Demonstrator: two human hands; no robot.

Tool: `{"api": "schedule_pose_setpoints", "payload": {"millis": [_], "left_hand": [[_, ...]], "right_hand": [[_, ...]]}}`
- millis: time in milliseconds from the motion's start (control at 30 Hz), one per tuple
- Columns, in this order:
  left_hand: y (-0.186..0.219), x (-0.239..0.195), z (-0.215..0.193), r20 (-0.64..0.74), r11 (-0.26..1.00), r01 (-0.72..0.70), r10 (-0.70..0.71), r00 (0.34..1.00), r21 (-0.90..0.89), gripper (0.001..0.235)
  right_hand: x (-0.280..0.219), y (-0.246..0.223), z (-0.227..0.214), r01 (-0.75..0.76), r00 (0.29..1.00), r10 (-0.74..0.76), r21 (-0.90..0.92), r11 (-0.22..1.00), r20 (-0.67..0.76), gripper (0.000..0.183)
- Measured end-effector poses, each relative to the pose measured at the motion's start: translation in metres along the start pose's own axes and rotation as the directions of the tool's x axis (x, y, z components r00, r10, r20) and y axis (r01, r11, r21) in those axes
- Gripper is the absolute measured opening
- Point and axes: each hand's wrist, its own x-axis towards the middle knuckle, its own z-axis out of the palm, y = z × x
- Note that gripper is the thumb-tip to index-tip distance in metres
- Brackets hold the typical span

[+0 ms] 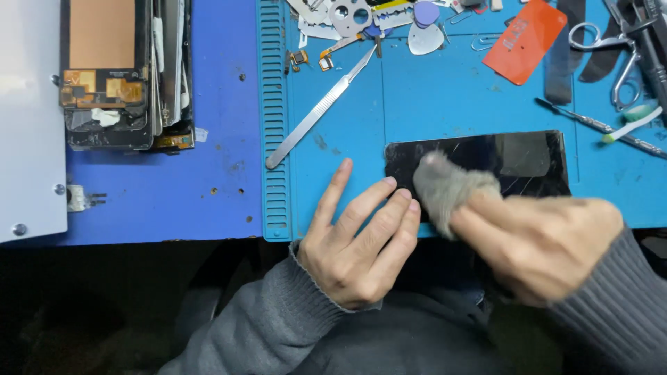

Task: Cleaning and scraping residue from a smartphone screen during a repair process

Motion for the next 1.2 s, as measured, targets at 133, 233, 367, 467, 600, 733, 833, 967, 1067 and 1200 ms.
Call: {"api": "schedule_pose_setpoints", "payload": {"millis": [133,233,367,467,600,733,833,967,1067,1200], "left_hand": [[-0.001,-0.004,0.004,-0.018,1.0,-0.012,0.012,1.0,0.013,0.007],[0.001,0.001,0.001,-0.009,1.0,-0.016,0.016,1.0,0.013,0.01],[-0.001,-0.002,0.001,-0.001,1.0,-0.014,0.014,1.0,0.006,0.007],[-0.003,-0.002,-0.002,0.016,0.999,-0.033,0.033,0.999,-0.002,0.012],[0.001,-0.002,0.003,-0.014,1.0,-0.003,0.003,1.0,0.011,0.016],[0.001,-0.001,0.0,0.001,1.0,-0.012,0.012,1.0,0.006,0.018],[0.001,0.0,-0.001,-0.001,1.0,-0.003,0.003,1.0,0.011,0.02],[0.002,0.0,0.001,-0.013,1.0,-0.002,0.003,1.0,0.024,0.021],[0.003,0.002,0.002,-0.027,0.999,0.009,-0.008,1.0,0.045,0.021],[0.003,0.001,0.001,-0.017,1.0,-0.003,0.003,1.0,0.012,0.022]], "right_hand": [[-0.013,0.018,0.011,0.085,0.985,-0.1,0.114,0.99,0.14,0.039],[0.001,0.006,0.006,0.08,0.994,-0.087,0.102,0.992,0.059,0.023],[-0.01,0.016,-0.009,-0.033,0.95,0.033,-0.004,0.999,0.312,0.069],[0.006,0.004,0.011,-0.055,0.998,0.055,-0.037,0.998,0.016,0.031],[0.0,0.007,0.002,0.089,0.996,-0.088,0.157,0.984,-0.012,0.03],[0.006,0.003,0.006,0.058,0.997,-0.062,0.068,0.996,0.056,0.027],[-0.003,0.009,0.007,0.075,0.996,-0.08,0.119,0.99,0.034,0.028],[0.012,-0.001,0.012,-0.058,0.998,0.057,0.024,0.998,0.037,0.021],[0.003,-0.007,0.003,0.098,0.995,-0.098,0.063,0.993,0.0,0.023],[0.002,0.002,0.015,0.015,1.0,-0.015,-0.012,1.0,0.014,0.027]]}}
